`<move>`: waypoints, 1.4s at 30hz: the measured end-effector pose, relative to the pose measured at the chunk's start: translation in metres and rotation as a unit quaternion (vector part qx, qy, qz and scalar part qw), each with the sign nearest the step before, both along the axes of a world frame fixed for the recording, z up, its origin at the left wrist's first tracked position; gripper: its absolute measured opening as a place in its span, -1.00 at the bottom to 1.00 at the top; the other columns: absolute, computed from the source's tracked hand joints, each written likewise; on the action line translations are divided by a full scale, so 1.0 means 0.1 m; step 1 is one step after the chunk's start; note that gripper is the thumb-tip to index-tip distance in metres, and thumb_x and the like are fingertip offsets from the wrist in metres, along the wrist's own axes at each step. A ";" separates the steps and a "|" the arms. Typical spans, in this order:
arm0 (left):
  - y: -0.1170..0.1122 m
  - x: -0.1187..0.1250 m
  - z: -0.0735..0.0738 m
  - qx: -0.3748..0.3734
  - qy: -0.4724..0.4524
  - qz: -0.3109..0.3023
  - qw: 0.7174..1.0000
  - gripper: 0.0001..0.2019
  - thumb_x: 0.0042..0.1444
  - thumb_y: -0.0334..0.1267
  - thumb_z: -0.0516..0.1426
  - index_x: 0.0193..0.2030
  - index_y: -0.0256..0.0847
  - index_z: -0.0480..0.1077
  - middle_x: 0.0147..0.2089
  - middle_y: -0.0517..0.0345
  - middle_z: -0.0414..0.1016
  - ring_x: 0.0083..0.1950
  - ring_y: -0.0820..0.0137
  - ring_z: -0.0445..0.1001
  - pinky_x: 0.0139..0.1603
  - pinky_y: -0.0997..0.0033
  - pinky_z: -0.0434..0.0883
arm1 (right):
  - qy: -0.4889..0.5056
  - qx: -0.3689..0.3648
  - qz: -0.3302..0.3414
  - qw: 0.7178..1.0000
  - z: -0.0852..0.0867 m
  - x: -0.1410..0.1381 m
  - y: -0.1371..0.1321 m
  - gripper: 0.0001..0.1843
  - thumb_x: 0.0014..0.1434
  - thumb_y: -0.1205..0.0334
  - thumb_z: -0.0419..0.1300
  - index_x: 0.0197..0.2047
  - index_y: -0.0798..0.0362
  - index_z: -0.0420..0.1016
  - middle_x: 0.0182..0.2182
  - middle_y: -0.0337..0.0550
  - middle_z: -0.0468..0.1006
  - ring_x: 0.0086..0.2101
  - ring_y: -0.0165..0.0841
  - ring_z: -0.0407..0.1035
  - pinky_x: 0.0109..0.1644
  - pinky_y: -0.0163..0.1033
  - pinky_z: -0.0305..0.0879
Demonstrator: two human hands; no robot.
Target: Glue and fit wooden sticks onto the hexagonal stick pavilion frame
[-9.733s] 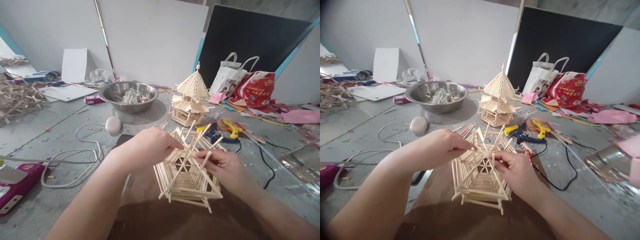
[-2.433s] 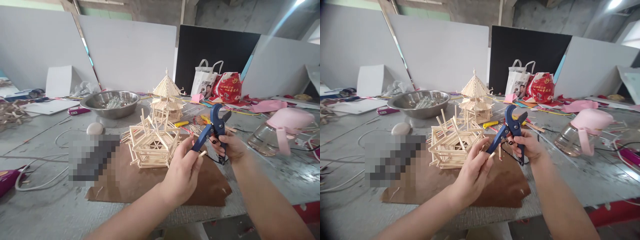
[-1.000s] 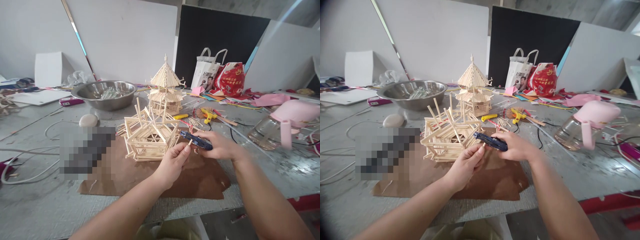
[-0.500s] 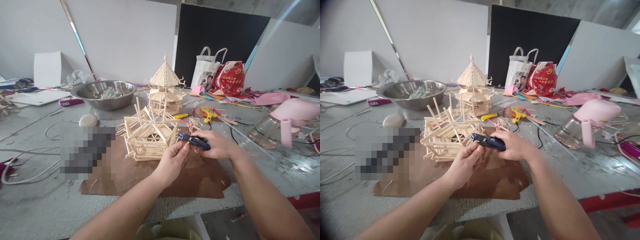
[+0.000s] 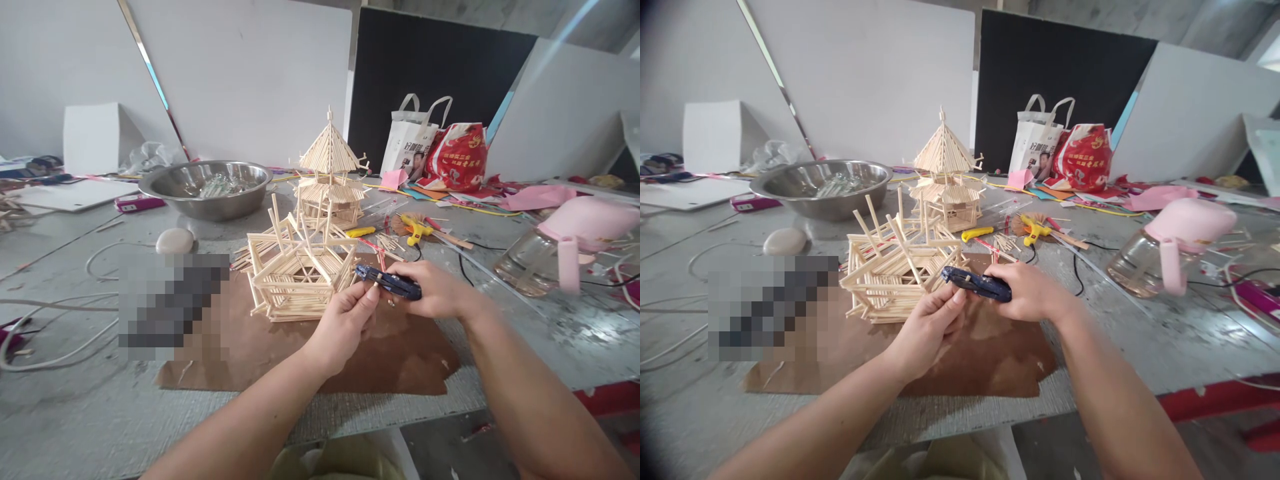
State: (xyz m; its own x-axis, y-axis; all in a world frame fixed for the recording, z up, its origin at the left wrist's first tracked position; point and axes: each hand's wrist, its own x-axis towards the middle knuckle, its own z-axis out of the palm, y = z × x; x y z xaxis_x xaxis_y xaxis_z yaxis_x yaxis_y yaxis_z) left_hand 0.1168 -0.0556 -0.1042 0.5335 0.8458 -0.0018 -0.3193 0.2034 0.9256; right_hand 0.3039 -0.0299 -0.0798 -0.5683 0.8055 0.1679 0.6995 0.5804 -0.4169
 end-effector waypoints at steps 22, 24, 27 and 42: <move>0.03 0.04 -0.11 0.028 0.041 0.052 0.997 -0.73 0.04 -0.05 0.10 -0.42 -0.22 0.21 -0.60 0.32 0.25 -0.68 0.62 0.12 -0.69 0.59 0.05 | 0.006 -0.011 0.009 1.000 -0.01 -0.06 0.03 -0.62 -0.16 0.48 0.11 -0.21 0.02 0.38 -0.23 -0.13 0.49 -0.27 -0.28 0.37 -0.23 -0.23 0.24; 0.02 0.03 -0.09 0.035 0.066 0.080 0.994 -0.71 -0.02 -0.05 0.14 -0.48 -0.24 0.23 -0.62 0.34 0.20 -0.66 0.63 0.10 -0.66 0.59 0.06 | 0.014 -0.010 0.014 1.000 -0.01 -0.06 0.03 -0.57 -0.16 0.49 0.11 -0.16 0.02 0.36 -0.22 -0.12 0.49 -0.24 -0.27 0.37 -0.21 -0.22 0.25; 0.01 0.03 -0.05 0.032 0.083 0.096 0.991 -0.69 -0.06 -0.05 0.18 -0.52 -0.26 0.24 -0.67 0.40 0.11 -0.68 0.67 0.00 -0.68 0.60 -0.01 | 0.024 0.000 0.020 1.000 -0.03 -0.05 0.04 -0.51 -0.16 0.49 0.12 -0.10 0.02 0.33 -0.17 -0.09 0.47 -0.18 -0.23 0.36 -0.14 -0.17 0.25; -0.09 0.09 -0.03 -0.057 -0.022 0.082 0.995 -0.74 -0.14 -0.20 0.26 -0.43 -0.28 0.28 -0.42 0.14 0.50 -0.50 0.50 0.46 -0.45 0.51 0.40 | 0.188 -0.082 0.010 0.979 0.04 0.02 -0.06 -0.81 0.03 0.15 0.15 -0.28 0.04 0.33 -0.40 -0.20 0.39 -0.40 -0.37 0.30 -0.33 -0.27 0.28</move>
